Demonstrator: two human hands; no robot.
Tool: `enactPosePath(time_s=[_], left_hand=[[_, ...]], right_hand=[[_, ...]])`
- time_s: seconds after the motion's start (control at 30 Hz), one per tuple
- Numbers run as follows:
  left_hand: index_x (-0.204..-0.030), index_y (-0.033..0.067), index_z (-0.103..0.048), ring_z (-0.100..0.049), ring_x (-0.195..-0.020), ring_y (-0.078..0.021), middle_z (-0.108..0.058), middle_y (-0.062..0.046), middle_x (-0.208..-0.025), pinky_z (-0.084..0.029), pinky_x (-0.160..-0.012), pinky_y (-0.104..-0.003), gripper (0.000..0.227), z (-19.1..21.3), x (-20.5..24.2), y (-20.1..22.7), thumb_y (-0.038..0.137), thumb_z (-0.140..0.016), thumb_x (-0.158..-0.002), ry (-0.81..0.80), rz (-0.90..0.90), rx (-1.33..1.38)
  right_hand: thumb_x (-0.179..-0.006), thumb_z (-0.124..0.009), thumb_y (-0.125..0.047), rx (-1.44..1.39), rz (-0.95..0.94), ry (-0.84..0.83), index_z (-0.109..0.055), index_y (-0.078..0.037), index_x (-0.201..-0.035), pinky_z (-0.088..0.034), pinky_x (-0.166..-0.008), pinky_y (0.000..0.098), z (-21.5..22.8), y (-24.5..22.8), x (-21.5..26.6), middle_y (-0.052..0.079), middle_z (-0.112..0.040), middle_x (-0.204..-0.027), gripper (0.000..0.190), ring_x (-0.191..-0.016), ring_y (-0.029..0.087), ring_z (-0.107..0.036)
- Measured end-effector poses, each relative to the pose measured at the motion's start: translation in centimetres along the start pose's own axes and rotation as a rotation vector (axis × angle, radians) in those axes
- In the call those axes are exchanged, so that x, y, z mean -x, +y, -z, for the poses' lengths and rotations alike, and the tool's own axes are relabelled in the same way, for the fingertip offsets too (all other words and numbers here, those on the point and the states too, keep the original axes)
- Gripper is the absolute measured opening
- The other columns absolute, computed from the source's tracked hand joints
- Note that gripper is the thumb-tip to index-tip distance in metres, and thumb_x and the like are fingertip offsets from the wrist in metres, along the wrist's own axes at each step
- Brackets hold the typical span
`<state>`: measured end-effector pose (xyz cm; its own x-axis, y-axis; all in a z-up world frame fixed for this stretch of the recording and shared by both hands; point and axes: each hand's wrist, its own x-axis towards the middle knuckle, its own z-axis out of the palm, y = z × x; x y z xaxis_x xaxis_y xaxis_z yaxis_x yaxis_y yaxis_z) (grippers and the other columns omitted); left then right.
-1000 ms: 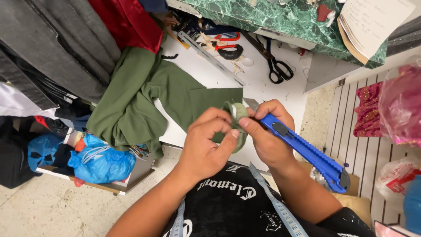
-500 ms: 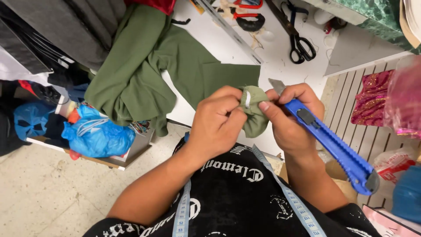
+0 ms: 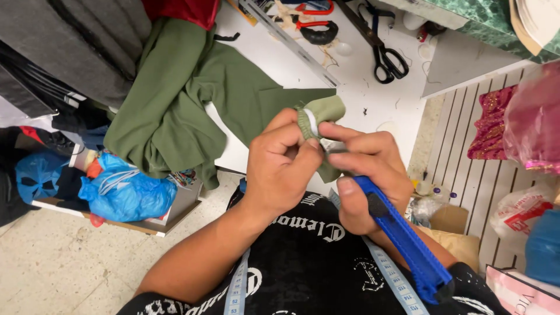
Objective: The person measures the cuff of a green pant leg with a measuring tape, then cuts the cuff off with scissors. They then use a blue utility knife to carefully cut open the elastic band of the removed cuff.
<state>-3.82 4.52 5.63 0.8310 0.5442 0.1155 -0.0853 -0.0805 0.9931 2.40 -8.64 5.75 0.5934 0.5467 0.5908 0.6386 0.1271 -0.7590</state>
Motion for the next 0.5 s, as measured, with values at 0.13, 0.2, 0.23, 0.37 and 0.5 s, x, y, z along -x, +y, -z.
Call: enactPosePath(time_s=[0.13, 0.2, 0.23, 0.37, 0.5], left_hand=[[-0.074, 0.0061, -0.064, -0.062, -0.081, -0.0139, -0.068, -0.007, -0.098, -0.049, -0.069, -0.028, 0.017, 0.3, 0.2, 0.9, 0.004, -0.056, -0.089, -0.091, -0.073, 0.171], [-0.068, 0.007, -0.06, -0.051, -0.07, -0.0116, -0.053, -0.001, -0.081, -0.042, -0.063, -0.027, 0.018, 0.6, 0.1, 1.7, 0.006, -0.055, -0.085, -0.16, -0.022, 0.162], [-0.068, 0.007, -0.06, -0.051, -0.07, -0.0116, -0.053, -0.001, -0.081, -0.042, -0.063, -0.027, 0.018, 0.6, 0.1, 1.9, 0.006, -0.055, -0.085, -0.162, -0.024, 0.163], [-0.065, 0.0068, -0.047, -0.039, -0.069, -0.0125, -0.041, 0.0, -0.077, -0.033, -0.062, -0.029, 0.023, 1.0, 0.2, 2.9, 0.006, -0.054, -0.087, -0.231, -0.084, 0.183], [-0.063, 0.0071, -0.048, -0.038, -0.066, -0.0113, -0.04, 0.001, -0.075, -0.032, -0.059, -0.029, 0.024, 1.2, 0.1, 3.9, 0.005, -0.054, -0.085, -0.248, -0.073, 0.149]], right_hand=[[-0.101, -0.053, -0.018, 0.052, 0.059, 0.087, -0.052, -0.003, -0.115, -0.055, -0.078, 0.0273, 1.0, 1.1, 0.9, 0.022, -0.062, -0.105, 0.021, -0.104, 0.036, -0.077], [-0.099, -0.061, -0.013, -0.131, 0.103, 0.057, -0.044, -0.008, -0.117, -0.067, -0.099, 0.0423, 2.1, 1.7, 1.4, 0.016, -0.051, -0.099, 0.026, -0.109, 0.045, -0.073], [-0.099, -0.061, -0.013, -0.129, 0.104, 0.057, -0.044, -0.008, -0.117, -0.067, -0.099, 0.0423, 2.5, 2.0, 1.3, 0.016, -0.051, -0.099, 0.026, -0.109, 0.045, -0.073], [-0.093, -0.07, -0.003, -0.074, 0.281, 0.004, -0.055, -0.003, -0.112, -0.069, -0.094, 0.0392, 3.6, 3.2, 1.1, 0.018, -0.059, -0.098, 0.024, -0.108, 0.042, -0.075], [-0.093, -0.071, 0.0, -0.049, 0.395, 0.025, -0.058, -0.004, -0.116, -0.071, -0.092, 0.0412, 3.6, 3.6, 0.4, 0.019, -0.061, -0.098, 0.026, -0.1, 0.038, -0.076]])
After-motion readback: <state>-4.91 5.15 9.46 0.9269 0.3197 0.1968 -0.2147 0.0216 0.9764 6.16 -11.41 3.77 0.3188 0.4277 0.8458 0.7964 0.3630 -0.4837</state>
